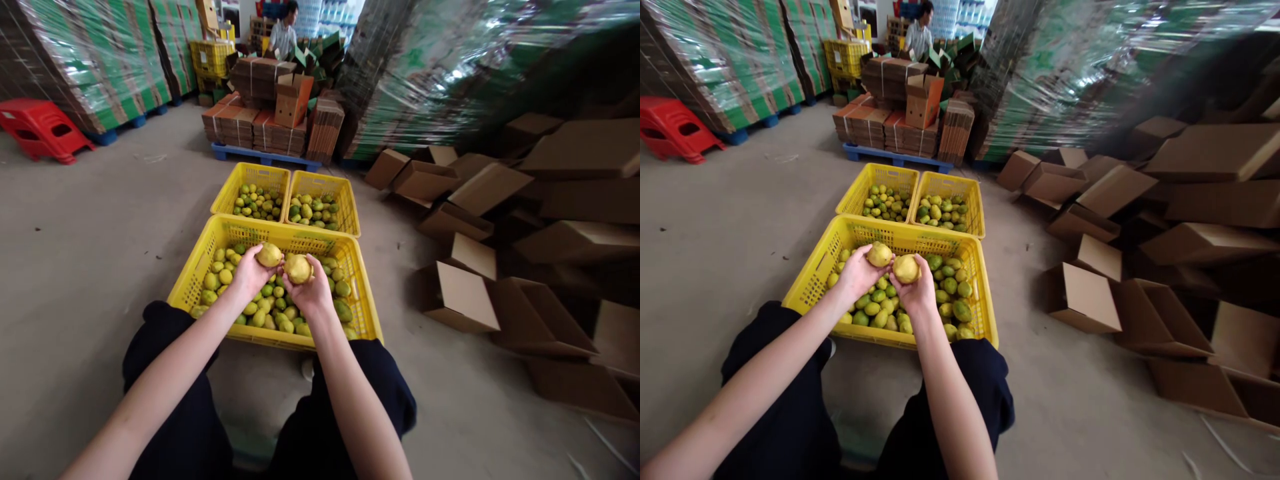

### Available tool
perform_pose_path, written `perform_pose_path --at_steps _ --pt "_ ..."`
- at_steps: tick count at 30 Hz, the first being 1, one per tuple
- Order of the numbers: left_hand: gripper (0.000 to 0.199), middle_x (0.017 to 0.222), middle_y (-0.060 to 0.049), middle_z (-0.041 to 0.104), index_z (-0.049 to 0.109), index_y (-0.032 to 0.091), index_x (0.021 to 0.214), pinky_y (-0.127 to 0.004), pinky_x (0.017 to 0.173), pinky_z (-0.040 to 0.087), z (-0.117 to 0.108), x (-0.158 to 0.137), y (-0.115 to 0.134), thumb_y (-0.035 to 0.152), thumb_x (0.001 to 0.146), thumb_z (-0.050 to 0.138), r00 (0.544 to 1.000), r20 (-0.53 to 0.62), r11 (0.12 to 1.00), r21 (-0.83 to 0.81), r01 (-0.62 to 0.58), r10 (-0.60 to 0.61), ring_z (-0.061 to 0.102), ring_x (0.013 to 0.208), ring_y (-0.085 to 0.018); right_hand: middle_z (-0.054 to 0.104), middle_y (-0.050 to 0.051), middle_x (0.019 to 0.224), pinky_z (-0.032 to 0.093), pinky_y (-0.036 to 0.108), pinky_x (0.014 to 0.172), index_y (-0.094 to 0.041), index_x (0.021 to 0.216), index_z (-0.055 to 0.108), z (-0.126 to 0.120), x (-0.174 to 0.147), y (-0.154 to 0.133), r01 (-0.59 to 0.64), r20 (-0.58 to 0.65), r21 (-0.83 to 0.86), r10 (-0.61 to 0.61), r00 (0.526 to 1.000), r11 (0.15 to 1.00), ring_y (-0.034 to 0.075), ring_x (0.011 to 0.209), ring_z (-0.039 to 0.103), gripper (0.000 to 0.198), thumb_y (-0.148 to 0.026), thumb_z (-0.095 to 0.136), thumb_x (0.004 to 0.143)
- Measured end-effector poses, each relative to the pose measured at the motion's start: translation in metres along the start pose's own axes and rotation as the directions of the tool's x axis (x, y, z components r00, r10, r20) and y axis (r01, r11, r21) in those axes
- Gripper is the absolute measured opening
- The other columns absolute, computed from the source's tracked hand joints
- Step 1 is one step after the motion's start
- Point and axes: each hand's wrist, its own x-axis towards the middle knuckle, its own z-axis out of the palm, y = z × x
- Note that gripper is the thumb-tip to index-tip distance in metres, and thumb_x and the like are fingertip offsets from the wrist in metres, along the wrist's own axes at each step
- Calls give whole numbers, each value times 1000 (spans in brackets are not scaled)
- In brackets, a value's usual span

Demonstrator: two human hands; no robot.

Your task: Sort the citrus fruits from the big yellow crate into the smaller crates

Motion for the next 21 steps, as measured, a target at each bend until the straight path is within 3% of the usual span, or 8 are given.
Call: perform_pose_path --at_steps 2,4,5,7,9,11,18,21 --pt "17 82 -4 68 58 19 98 -32 74 57 -3 -1 -2 17 82 59 995 10 995 -12 -103 103 68 78 -19 70 3 73 59 26 59 -19 89 59 -2 3 1 81 -22 4 -81 996 997 17 67 68 12 -30 58 84" --pt "27 89 -1 68 59 23 98 -29 79 55 -5 -5 -2 13 75 69 973 31 974 10 -227 227 68 84 -16 68 -2 77 59 28 62 -24 93 57 -4 3 3 259 -45 -96 -265 963 961 16 70 67 19 -25 66 76" --pt "34 92 0 68 60 24 99 -26 81 54 -5 -8 -2 10 71 73 955 49 955 36 -294 292 67 88 -15 67 -4 81 59 28 64 -26 97 57 -5 2 4 379 -39 -179 -392 919 908 16 73 66 30 -21 71 71" --pt "48 99 1 67 62 26 100 -21 85 51 -4 -16 0 3 62 79 904 123 900 109 -422 409 65 96 -13 67 -5 90 56 26 70 -29 107 56 -7 -3 5 584 26 -362 -619 785 726 16 80 64 54 -14 78 60" --pt "58 105 0 66 63 25 100 -19 88 50 -1 -26 2 -4 53 82 849 233 839 173 -517 475 63 103 -15 66 -4 94 53 26 77 -28 111 55 -7 -11 6 686 125 -485 -733 669 543 16 84 63 67 -10 82 52" --pt "59 107 -2 65 63 23 95 -20 91 49 2 -34 4 -7 49 82 828 305 816 207 -541 471 62 107 -17 66 -2 96 51 30 84 -27 107 57 -7 -18 7 731 205 -539 -777 595 418 17 87 62 65 -9 82 50" --pt "54 109 -3 64 64 20 91 -21 89 51 -1 -37 5 -4 47 84 876 272 853 241 -463 398 60 115 -20 57 3 110 42 44 102 -28 104 60 -9 -27 2 766 423 -643 -833 357 1 25 107 54 48 -16 77 61" --pt "52 104 -4 67 66 21 94 -22 86 52 -5 -31 6 -3 51 82 877 306 859 248 -449 370 62 111 -22 53 4 105 44 45 98 -27 99 63 -9 -28 -2 750 456 -658 -828 326 -67 25 103 54 46 -18 79 57"
